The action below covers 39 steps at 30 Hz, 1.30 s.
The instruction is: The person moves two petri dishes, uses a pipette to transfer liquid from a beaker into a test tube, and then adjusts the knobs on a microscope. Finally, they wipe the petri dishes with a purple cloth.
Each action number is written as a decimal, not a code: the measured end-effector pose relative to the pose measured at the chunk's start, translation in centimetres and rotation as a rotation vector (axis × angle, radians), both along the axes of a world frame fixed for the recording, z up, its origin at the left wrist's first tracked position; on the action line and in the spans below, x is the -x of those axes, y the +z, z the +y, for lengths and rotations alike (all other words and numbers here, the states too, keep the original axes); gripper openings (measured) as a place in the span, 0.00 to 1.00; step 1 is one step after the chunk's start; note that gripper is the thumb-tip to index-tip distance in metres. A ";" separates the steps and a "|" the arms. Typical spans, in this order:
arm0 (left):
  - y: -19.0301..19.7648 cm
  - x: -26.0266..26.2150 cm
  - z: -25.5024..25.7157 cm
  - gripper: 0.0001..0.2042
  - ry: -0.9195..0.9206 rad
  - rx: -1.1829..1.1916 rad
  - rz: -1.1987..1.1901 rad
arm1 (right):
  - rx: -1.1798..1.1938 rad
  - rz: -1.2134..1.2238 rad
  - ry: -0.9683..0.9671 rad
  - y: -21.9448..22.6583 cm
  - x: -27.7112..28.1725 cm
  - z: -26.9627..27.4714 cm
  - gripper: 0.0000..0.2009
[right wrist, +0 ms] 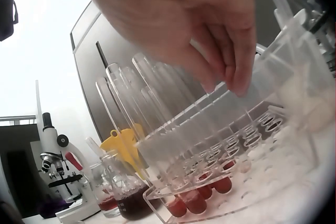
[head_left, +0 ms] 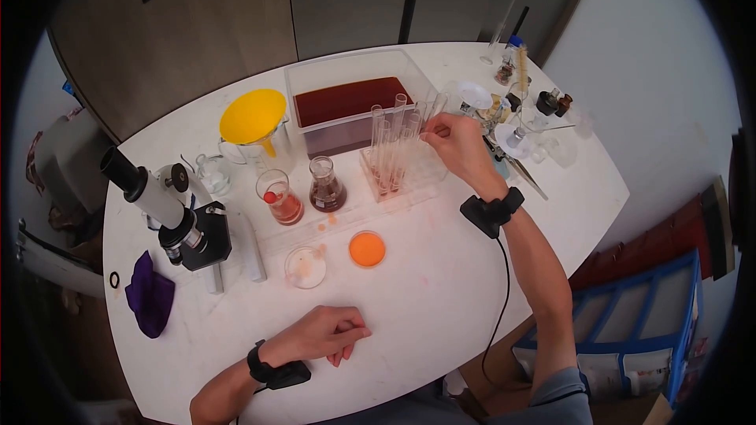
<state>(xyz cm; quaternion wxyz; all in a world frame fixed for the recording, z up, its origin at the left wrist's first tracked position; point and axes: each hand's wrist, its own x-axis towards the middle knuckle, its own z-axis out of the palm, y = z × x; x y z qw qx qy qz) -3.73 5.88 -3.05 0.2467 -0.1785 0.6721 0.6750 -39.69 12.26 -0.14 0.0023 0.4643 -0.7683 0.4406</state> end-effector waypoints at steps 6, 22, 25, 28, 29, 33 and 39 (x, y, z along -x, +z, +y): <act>-0.2 -0.1 0.0 0.11 -0.008 0.008 0.019 | -0.206 0.112 -0.042 0.2 -0.2 0.2 0.09; -0.2 -0.1 -0.1 0.11 0.005 0.011 0.050 | -0.229 0.054 0.165 -1.4 -7.9 4.1 0.07; -0.4 -0.1 -0.1 0.11 0.007 0.007 0.062 | -0.307 0.016 0.232 -2.1 -9.9 4.7 0.07; -0.4 -0.1 -0.1 0.11 -0.001 0.008 0.059 | -0.223 0.009 0.182 -2.6 -10.9 4.4 0.08; -0.3 -0.1 -0.1 0.11 -0.004 0.012 0.056 | -0.169 0.004 0.125 -2.6 -11.0 4.3 0.09; -0.4 0.0 -0.1 0.12 -0.002 0.014 0.031 | -0.075 -0.057 -0.065 -1.7 -9.8 2.9 0.11; -0.3 0.0 0.0 0.11 -0.020 0.024 0.031 | 0.081 -0.007 -0.053 -3.3 -7.4 1.4 0.09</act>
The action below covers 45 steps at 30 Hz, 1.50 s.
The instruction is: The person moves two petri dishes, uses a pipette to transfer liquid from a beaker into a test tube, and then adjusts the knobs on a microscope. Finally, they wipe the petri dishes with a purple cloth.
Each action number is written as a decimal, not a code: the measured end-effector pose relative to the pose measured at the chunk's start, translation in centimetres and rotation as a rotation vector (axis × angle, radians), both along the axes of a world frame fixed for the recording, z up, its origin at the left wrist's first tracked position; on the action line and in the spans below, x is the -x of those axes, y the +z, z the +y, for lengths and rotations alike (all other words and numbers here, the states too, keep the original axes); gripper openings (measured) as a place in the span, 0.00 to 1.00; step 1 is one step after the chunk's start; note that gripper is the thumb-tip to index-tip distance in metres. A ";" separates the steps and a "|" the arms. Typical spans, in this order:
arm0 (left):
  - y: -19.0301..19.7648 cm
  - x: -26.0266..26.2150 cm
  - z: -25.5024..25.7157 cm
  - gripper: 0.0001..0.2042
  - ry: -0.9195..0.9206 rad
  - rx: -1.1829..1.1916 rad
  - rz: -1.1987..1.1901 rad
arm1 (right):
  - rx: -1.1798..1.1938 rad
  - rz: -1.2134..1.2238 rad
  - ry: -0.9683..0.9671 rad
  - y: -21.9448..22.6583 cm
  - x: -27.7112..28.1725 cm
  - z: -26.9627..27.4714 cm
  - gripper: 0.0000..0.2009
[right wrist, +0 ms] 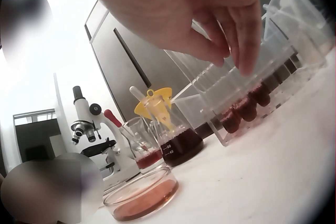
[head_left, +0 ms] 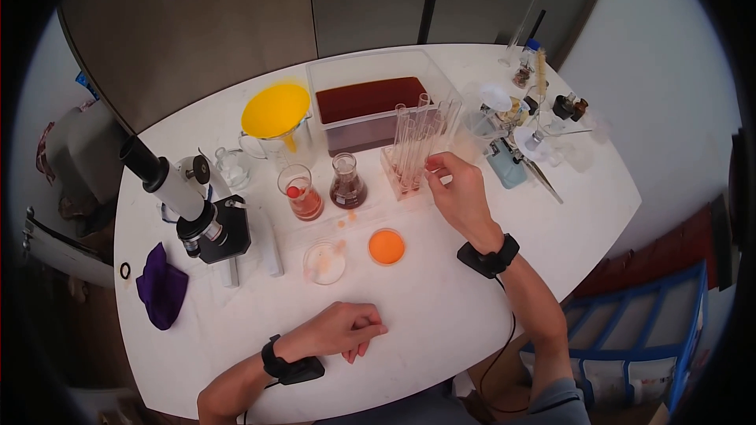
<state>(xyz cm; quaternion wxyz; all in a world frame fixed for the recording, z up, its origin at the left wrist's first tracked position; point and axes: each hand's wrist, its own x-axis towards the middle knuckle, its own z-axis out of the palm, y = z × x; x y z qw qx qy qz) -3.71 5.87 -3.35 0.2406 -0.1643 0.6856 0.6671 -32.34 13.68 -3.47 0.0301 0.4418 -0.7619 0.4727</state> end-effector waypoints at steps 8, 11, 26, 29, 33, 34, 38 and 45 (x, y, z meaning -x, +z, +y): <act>0.1 0.1 0.1 0.11 0.005 0.001 -0.042 | -0.052 -0.091 0.117 0.3 -0.4 0.1 0.07; 0.3 0.2 0.1 0.11 0.001 -0.007 -0.041 | -0.069 -0.062 0.090 0.2 -0.6 -0.2 0.07; -0.2 -0.1 0.1 0.11 -0.006 0.003 -0.020 | 0.079 0.048 -0.064 0.7 1.0 -1.3 0.12; 0.0 0.0 0.0 0.11 -0.003 -0.003 -0.023 | 0.046 0.080 -0.042 0.6 1.3 -1.9 0.11; -0.1 -0.1 0.0 0.11 -0.005 -0.005 -0.002 | 0.196 -0.015 -0.051 3.9 0.2 -1.5 0.07; 0.0 0.0 0.0 0.11 -0.004 0.002 -0.002 | 0.280 -0.018 -0.044 5.4 -0.2 -1.0 0.05; -0.3 0.0 0.0 0.11 0.015 -0.013 0.008 | 0.371 0.032 0.039 10.6 -1.4 2.5 0.04; -0.6 -0.2 -0.4 0.11 0.040 -0.026 0.052 | -0.059 0.419 0.234 8.8 -2.9 7.4 0.12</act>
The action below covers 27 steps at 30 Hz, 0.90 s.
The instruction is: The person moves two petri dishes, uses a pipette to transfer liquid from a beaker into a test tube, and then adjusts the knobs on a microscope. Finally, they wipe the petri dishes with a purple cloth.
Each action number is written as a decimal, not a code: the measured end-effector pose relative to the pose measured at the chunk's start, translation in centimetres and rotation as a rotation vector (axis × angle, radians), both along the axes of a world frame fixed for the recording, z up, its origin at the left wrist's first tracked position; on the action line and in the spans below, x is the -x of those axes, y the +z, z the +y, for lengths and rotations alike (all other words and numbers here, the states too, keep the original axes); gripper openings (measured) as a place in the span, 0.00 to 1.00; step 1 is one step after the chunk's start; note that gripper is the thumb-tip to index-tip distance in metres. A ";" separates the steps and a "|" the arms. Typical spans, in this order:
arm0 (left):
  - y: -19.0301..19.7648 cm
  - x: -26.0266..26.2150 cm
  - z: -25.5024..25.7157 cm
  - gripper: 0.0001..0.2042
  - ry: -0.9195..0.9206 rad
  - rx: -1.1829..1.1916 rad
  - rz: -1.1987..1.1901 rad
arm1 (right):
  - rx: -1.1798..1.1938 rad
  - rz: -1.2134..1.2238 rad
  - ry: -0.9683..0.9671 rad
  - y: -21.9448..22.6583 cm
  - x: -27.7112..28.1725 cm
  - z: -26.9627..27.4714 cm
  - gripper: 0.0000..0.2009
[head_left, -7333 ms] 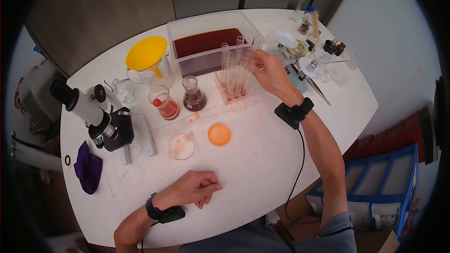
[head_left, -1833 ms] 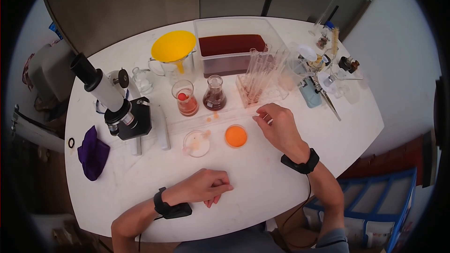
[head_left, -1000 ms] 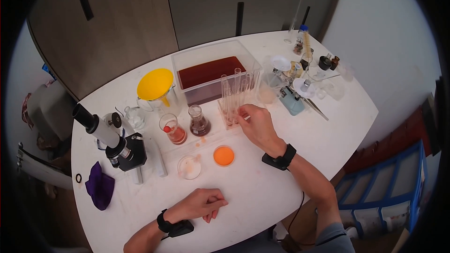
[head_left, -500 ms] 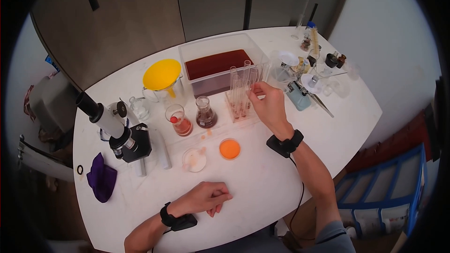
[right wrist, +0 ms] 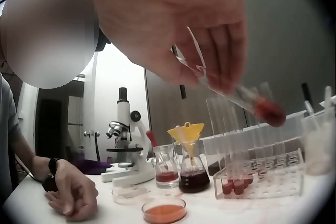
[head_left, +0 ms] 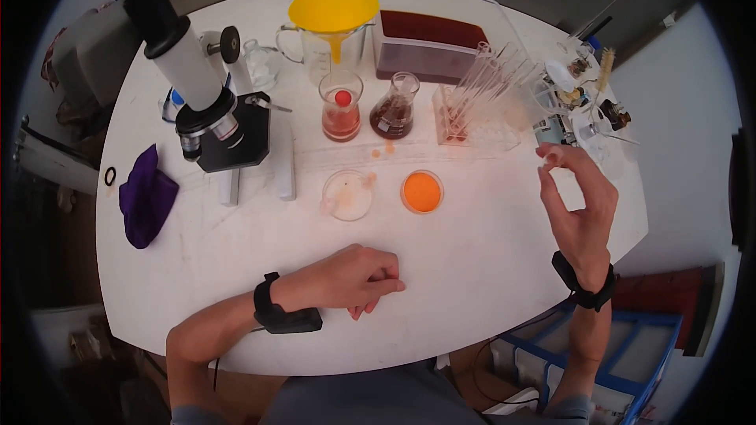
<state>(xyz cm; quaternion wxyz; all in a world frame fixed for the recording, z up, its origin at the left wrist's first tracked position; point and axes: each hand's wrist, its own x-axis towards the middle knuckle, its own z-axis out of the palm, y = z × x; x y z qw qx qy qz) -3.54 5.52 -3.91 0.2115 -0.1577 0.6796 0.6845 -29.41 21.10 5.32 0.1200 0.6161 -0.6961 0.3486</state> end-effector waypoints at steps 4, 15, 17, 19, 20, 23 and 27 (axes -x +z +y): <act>0.0 -0.1 0.1 0.11 -0.010 0.016 0.029 | -0.223 0.086 0.059 -4.2 -0.3 0.2 0.15; 0.1 -0.2 -0.1 0.13 -0.007 0.019 0.086 | -0.466 0.452 0.131 -5.6 -0.6 -1.3 0.21; -0.1 -0.2 0.0 0.13 0.002 0.009 0.094 | -0.524 0.558 0.123 -5.2 -0.5 -1.5 0.21; -0.2 -0.2 0.0 0.13 0.002 0.008 0.084 | -0.543 0.586 0.132 -4.7 -0.7 -1.8 0.20; -0.2 -0.2 0.0 0.13 0.001 0.011 0.075 | -0.558 0.614 0.138 -4.4 -0.8 -1.9 0.20; -0.1 -0.2 0.0 0.13 -0.011 0.020 0.060 | -0.577 0.691 0.161 -3.5 -1.0 -2.3 0.20; -0.2 -0.2 0.0 0.13 -0.009 0.007 0.058 | -0.606 0.745 0.173 -2.2 -1.6 -2.9 0.20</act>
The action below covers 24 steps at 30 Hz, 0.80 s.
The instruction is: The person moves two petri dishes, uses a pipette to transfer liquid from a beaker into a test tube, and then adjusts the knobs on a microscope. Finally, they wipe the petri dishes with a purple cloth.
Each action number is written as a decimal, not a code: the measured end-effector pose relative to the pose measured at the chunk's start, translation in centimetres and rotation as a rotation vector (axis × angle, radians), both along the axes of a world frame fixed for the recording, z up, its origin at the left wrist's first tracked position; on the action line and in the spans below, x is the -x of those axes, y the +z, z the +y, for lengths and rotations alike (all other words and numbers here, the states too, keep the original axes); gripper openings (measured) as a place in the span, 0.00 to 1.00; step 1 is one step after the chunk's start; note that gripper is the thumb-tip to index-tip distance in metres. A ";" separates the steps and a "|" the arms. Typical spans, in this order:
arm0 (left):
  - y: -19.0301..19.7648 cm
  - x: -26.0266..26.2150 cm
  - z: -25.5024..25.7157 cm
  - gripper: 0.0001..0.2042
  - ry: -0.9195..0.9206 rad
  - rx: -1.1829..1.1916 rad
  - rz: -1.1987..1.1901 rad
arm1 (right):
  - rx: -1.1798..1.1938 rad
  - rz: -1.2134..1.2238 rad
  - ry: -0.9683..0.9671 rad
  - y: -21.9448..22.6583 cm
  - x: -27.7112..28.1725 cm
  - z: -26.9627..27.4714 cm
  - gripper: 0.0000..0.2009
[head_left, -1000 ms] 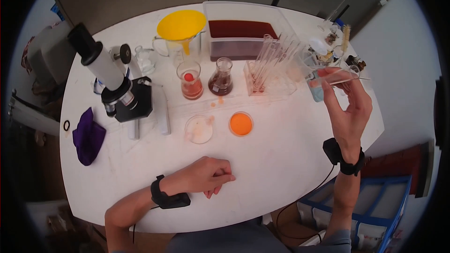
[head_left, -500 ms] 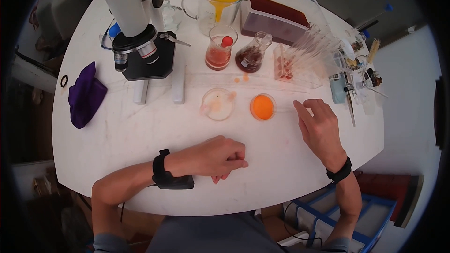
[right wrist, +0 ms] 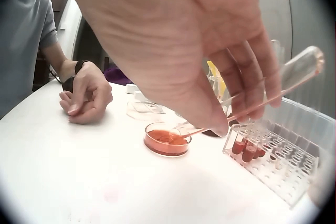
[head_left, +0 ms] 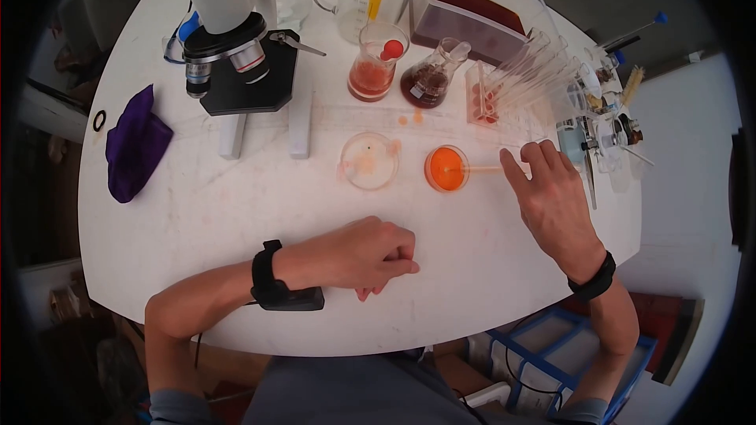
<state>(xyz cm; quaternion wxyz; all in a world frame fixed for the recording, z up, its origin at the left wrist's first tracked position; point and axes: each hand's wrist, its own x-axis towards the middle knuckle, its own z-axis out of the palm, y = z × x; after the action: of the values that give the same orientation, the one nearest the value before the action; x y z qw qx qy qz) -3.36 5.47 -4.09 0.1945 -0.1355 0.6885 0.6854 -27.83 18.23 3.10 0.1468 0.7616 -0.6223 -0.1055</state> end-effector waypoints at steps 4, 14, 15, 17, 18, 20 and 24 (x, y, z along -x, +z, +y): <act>0.0 0.0 0.0 0.13 -0.001 0.000 -0.005 | -0.027 0.068 0.033 1.8 -0.9 -0.5 0.20; -0.2 -0.1 0.0 0.14 0.000 0.000 -0.003 | -0.010 0.026 0.029 2.8 -3.0 -0.9 0.21; -0.2 -0.1 0.0 0.14 0.000 -0.001 -0.003 | -0.010 0.026 0.030 2.4 -3.0 -0.8 0.21; -0.1 -0.1 -0.1 0.14 0.008 -0.003 -0.005 | -0.055 0.000 0.020 1.5 -2.8 -0.7 0.20; -0.1 0.0 -0.1 0.14 0.008 0.001 -0.003 | -0.050 0.002 0.020 1.9 -3.0 -0.5 0.20; -0.2 -0.1 -0.1 0.14 0.006 -0.015 -0.011 | 0.028 0.027 -0.013 2.7 -3.5 -0.3 0.20; -0.3 0.0 -0.1 0.14 0.001 0.011 -0.005 | -0.009 -0.024 -0.020 1.4 -3.3 -0.1 0.19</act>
<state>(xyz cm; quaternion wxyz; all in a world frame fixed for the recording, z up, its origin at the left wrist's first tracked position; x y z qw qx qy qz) -3.40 5.38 -4.35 0.1950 -0.1388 0.6918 0.6813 -24.50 18.09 4.49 0.1350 0.7571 -0.6313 -0.1005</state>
